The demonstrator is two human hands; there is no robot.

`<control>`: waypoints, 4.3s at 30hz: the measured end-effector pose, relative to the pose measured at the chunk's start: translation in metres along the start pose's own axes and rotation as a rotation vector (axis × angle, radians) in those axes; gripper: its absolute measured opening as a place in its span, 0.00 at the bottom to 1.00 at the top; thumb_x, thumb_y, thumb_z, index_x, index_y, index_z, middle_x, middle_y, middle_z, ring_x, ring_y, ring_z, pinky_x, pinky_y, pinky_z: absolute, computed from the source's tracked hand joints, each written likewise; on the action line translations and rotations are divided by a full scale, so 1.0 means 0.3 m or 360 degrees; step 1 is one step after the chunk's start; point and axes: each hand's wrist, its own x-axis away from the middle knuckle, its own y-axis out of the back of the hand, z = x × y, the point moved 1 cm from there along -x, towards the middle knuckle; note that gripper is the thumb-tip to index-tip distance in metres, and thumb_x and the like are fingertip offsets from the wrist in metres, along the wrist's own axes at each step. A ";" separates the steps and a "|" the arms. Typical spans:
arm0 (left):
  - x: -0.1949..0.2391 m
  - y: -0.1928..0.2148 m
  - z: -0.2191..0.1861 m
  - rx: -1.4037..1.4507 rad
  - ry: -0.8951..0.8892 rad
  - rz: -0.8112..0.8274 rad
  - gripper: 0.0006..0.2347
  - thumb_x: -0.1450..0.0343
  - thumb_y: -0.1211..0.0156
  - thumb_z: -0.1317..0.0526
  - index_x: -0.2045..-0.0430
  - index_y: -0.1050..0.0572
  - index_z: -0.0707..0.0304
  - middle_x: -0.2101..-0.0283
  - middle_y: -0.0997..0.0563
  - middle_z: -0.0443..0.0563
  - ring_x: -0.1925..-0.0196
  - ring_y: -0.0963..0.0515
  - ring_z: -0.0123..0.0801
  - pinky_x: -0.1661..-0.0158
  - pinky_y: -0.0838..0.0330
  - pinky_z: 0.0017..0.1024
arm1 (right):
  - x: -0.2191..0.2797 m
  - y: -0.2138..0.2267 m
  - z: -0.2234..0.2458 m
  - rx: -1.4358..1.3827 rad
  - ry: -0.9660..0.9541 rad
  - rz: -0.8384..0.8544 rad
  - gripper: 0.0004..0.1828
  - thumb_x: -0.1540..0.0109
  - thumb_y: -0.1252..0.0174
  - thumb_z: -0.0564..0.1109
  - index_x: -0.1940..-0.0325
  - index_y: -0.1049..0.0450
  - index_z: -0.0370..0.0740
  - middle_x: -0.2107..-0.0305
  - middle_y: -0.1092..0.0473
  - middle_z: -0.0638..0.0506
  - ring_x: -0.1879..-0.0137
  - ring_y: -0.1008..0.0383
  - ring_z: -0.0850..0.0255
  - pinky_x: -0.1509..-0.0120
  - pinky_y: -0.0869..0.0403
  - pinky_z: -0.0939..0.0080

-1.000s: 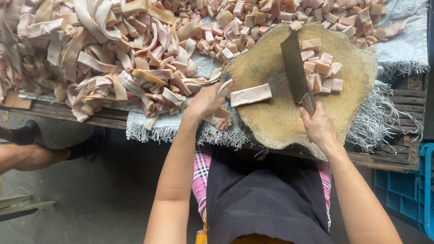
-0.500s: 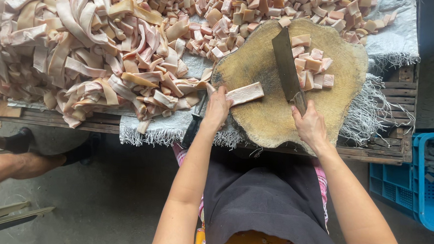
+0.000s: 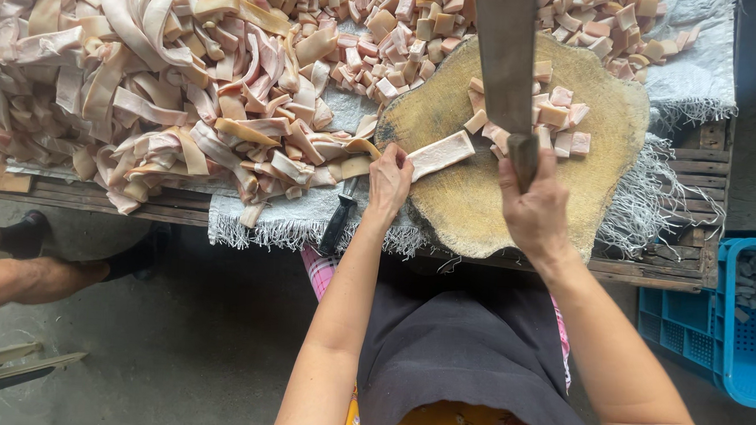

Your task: The person uses a large cleaver to chop strips of pork skin into small cubes on a wooden cutting board. They repeatedly pick up strips from a pile, cut them into uniform pieces, and occasionally move the cut pieces aside.

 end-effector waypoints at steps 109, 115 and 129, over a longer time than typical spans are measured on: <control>0.039 -0.223 0.015 -0.0019 -0.0017 -0.0692 0.15 0.27 0.37 0.66 0.48 0.34 0.68 0.60 0.21 0.49 0.70 0.23 0.23 0.68 0.26 0.22 | -0.539 -0.132 -0.176 -0.4329 -0.0121 0.1861 0.17 0.23 0.61 0.47 0.44 0.42 0.27 0.78 0.37 0.45 0.82 0.36 0.65 0.83 0.32 0.68; 0.019 -0.233 0.026 0.0106 0.0011 -0.0688 0.15 0.27 0.37 0.67 0.48 0.33 0.68 0.60 0.21 0.50 0.69 0.23 0.23 0.68 0.26 0.22 | -0.395 -0.148 -0.236 -0.4285 -0.0359 0.1512 0.15 0.23 0.61 0.44 0.44 0.42 0.26 0.78 0.38 0.46 0.82 0.35 0.65 0.84 0.31 0.69; 0.043 -0.242 0.025 0.0197 -0.0011 -0.0624 0.15 0.26 0.38 0.67 0.47 0.34 0.68 0.63 0.22 0.49 0.68 0.23 0.24 0.66 0.24 0.23 | -0.420 -0.154 -0.242 -0.4370 -0.0217 0.1606 0.19 0.23 0.61 0.47 0.43 0.42 0.23 0.77 0.38 0.45 0.81 0.35 0.62 0.84 0.31 0.67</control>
